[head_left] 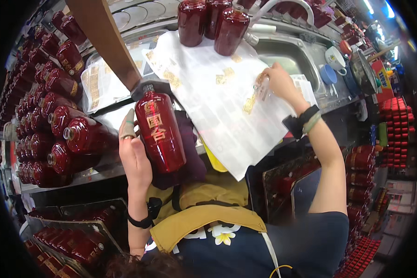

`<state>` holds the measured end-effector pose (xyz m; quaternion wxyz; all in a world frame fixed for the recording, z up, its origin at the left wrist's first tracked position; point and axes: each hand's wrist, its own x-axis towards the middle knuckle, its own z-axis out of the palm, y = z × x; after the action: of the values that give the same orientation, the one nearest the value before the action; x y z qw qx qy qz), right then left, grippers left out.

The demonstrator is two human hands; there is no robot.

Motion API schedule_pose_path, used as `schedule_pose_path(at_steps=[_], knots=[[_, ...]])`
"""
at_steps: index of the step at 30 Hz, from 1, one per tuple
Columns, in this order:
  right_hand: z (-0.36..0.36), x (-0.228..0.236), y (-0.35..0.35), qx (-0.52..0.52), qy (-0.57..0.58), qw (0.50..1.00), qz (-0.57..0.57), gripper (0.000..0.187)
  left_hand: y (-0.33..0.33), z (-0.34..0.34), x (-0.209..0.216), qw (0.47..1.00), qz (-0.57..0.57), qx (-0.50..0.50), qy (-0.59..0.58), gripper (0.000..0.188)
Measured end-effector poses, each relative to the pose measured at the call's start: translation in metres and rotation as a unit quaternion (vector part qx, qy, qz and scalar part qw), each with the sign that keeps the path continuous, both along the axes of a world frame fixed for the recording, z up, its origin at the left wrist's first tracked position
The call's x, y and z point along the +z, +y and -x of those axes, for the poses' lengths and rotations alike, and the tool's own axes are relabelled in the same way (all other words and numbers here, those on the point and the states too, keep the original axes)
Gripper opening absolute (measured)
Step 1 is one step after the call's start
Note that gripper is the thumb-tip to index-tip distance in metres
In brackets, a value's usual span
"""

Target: Applying decorative labels and gold bands to red glass liquor bottles at a manufacturing workstation.

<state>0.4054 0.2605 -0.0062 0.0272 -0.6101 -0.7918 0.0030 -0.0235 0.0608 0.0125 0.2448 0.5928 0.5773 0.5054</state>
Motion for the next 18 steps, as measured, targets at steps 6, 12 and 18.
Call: schedule_pose_path(at_steps=[6,12,18], knots=[[-0.064,-0.028,0.121,-0.327,0.454,0.821,0.115,0.029,-0.011,0.006,0.002,0.993,0.092,0.048,-0.059,0.097],[-0.037,-0.018,0.099,-0.232,0.671,0.633,0.309,0.017,-0.013,0.008,0.001,0.993,0.076,0.047,-0.071,0.088],[-0.032,0.03,0.046,-0.059,0.399,0.876,0.266,0.043,0.004,-0.002,0.004,0.956,0.123,-0.019,-0.267,0.065]])
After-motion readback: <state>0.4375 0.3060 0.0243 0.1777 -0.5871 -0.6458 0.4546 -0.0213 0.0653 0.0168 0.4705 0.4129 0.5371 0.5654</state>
